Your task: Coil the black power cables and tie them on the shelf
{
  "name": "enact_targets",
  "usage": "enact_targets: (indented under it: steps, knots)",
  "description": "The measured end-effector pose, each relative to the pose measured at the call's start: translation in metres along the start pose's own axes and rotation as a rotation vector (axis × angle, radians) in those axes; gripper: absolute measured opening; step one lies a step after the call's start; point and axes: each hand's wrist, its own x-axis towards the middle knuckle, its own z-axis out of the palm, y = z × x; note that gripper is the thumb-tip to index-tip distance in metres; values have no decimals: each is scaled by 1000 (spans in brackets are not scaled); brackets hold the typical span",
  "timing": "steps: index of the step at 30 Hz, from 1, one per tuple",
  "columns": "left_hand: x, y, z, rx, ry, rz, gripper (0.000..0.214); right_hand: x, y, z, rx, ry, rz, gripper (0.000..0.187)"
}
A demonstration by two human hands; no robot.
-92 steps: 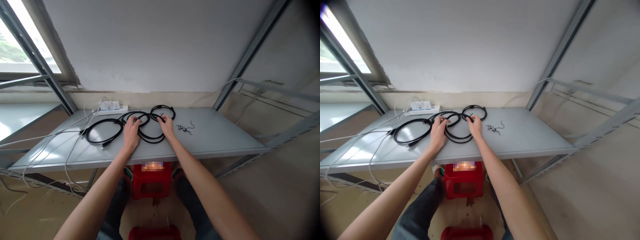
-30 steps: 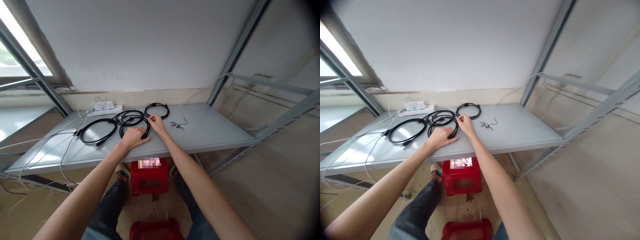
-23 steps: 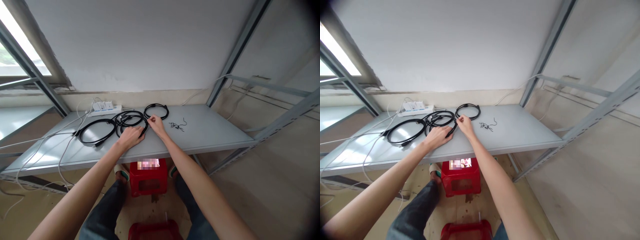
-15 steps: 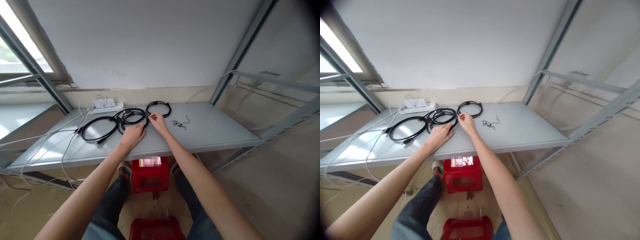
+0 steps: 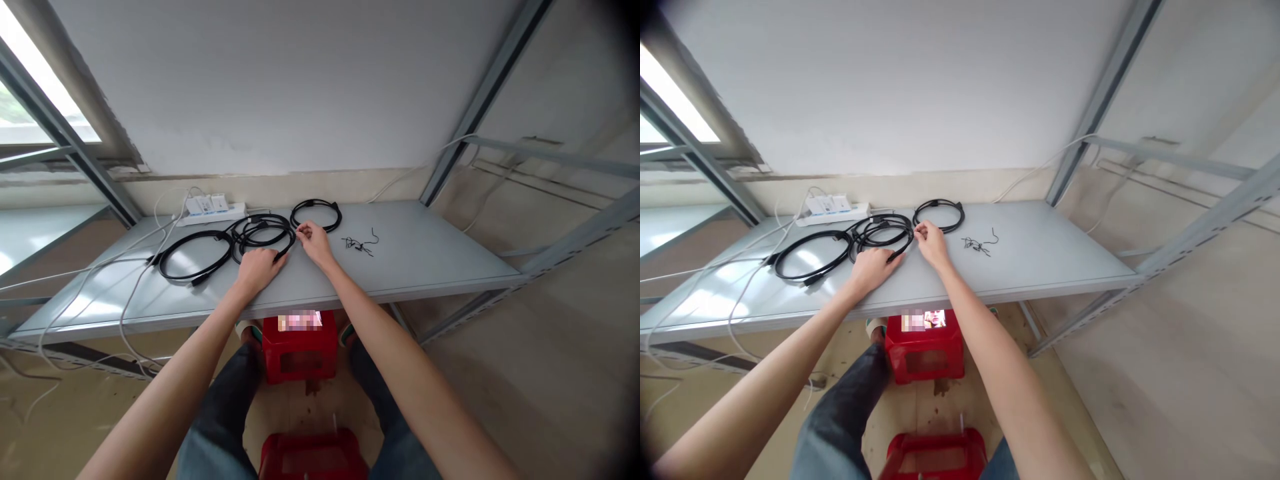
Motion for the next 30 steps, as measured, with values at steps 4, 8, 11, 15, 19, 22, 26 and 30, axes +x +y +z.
enact_targets:
  steps: [4, 8, 11, 15, 19, 22, 26, 30]
  knots:
    - [0, 0, 0, -1, -1, -7, 62, 0, 0, 0, -8, 11, -2, 7]
    - [1, 0, 1, 2, 14, -8, 62, -2, -1, -2, -87, -4, -49, 10]
    - [0, 0, 2, -4, 28, -4, 62, -4, -3, -3, -167, -27, -130, 15]
    - [0, 0, 2, -10, 38, -9, 61, -8, -7, -3, -237, -54, -243, 23]
    - [0, 0, 2, -14, 40, -15, 61, -9, -11, -4, -315, -30, -291, 26]
    - [0, 0, 2, -12, 29, -21, 62, -9, -13, -4, -321, -21, -270, 22]
    - [0, 1, 1, -1, 18, -23, 61, -9, -16, -3, -308, -25, -182, 8]
    - [1, 1, 1, 6, 14, -22, 62, -9, -16, -2, -314, 21, -92, 14]
